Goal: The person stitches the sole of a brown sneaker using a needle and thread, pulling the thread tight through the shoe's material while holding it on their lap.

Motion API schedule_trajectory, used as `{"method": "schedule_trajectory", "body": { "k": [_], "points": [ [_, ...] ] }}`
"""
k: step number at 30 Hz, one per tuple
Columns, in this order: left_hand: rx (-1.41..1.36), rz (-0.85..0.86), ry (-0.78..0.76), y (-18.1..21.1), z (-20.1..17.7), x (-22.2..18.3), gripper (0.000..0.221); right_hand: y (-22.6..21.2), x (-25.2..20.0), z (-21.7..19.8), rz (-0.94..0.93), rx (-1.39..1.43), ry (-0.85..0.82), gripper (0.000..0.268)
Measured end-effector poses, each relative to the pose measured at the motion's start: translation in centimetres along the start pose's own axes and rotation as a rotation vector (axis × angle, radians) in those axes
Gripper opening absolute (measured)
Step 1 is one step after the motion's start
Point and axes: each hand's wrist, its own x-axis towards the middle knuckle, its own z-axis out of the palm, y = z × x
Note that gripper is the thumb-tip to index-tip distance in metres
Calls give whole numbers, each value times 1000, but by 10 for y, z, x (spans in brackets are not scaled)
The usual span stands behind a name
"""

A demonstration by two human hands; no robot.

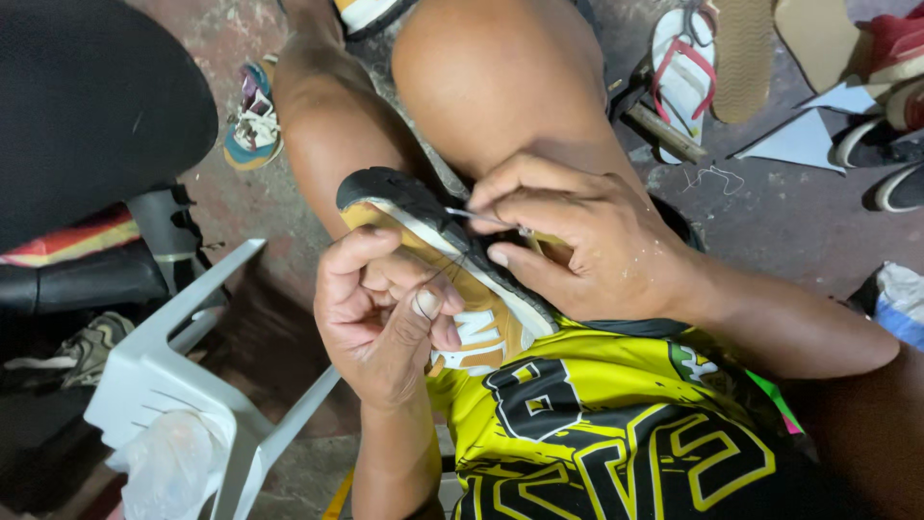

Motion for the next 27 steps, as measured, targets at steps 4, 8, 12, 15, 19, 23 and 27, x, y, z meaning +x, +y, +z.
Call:
{"method": "schedule_trajectory", "body": {
  "k": [4,8,12,15,19,23,27],
  "points": [
    [14,-4,-9,1,1,1,35,6,-3,2,46,42,-40,7],
    [114,-78,69,8,17,12,45,9,-12,-33,199,243,-226,2],
    [634,-42,-131,25,38,24,56,-14,-30,-56,203,172,-193,5],
    [899,120,-307,29,49,33,72,-19,-24,-43,146,-27,-108,6],
    [977,164,-320,26,53,36,86,-18,-2,-27,72,-243,-72,17],
    [940,139,-256,24,53,33,101,-18,1,-40,-53,-443,46,11],
    [857,183,-268,24,52,34,97,19,1,-77,-83,-928,176,6]
  ]
}}
